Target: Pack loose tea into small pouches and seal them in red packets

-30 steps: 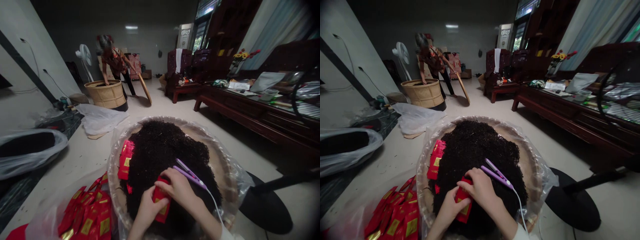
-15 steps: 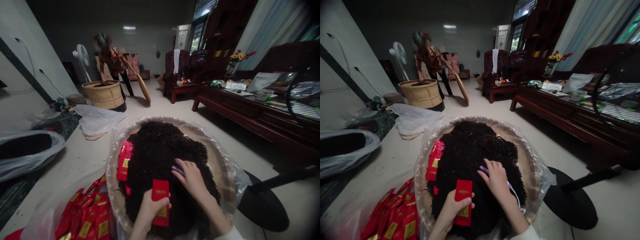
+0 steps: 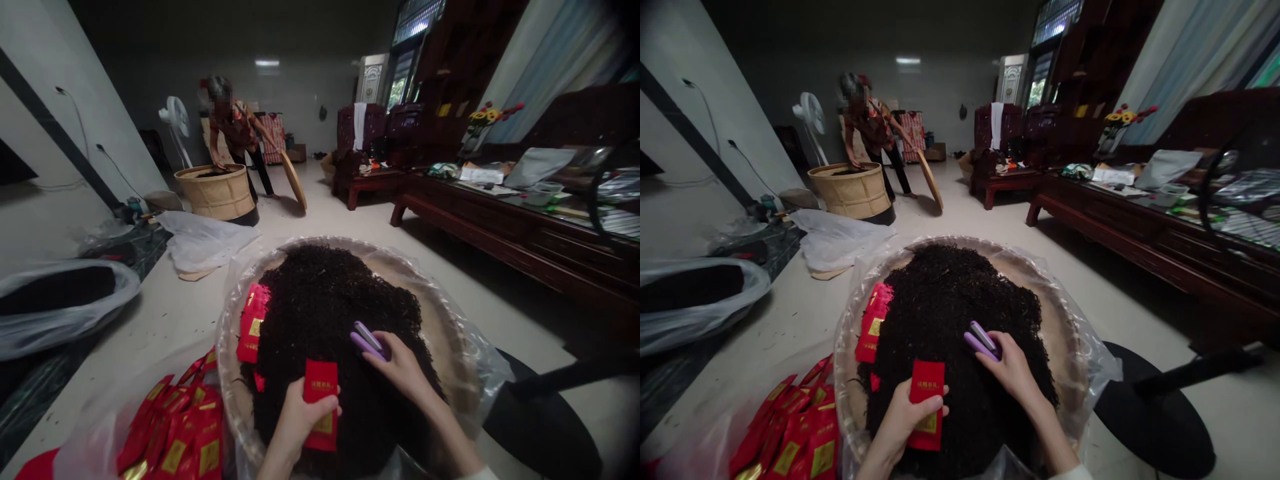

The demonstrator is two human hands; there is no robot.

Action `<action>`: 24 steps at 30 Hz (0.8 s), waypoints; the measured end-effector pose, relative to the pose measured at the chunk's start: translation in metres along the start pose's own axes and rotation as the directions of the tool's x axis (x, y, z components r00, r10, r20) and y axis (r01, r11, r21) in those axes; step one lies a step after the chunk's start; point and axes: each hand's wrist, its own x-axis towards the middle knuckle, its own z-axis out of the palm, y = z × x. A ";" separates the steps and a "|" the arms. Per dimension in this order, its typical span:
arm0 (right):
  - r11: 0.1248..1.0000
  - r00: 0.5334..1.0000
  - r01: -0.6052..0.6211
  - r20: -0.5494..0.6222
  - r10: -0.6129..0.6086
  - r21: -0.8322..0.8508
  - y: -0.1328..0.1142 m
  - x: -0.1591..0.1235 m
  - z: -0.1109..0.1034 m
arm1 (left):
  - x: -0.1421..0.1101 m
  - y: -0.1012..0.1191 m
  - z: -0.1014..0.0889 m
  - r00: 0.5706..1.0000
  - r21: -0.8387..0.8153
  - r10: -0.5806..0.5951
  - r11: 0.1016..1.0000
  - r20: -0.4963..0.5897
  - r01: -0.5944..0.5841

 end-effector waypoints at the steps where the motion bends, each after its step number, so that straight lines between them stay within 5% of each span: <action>1: 0.998 1.000 0.002 0.016 -0.003 0.057 -0.008 -0.001 -0.006 | -0.001 0.002 0.001 1.000 0.009 -0.003 1.000 0.001 0.003; 8: 0.989 0.905 0.055 0.412 -0.107 0.136 -0.085 -0.017 -0.016 | -0.003 0.012 0.008 0.997 0.156 0.052 0.986 0.055 -0.060; 17: 0.990 0.904 0.133 0.403 -0.140 0.046 -0.102 -0.019 -0.002 | 0.004 -0.010 -0.002 0.999 0.167 0.046 0.985 0.029 -0.050; 24: 0.987 0.890 0.159 0.426 -0.160 0.037 -0.100 -0.019 -0.001 | -0.004 0.017 0.002 0.978 -0.119 0.199 0.974 0.066 -0.191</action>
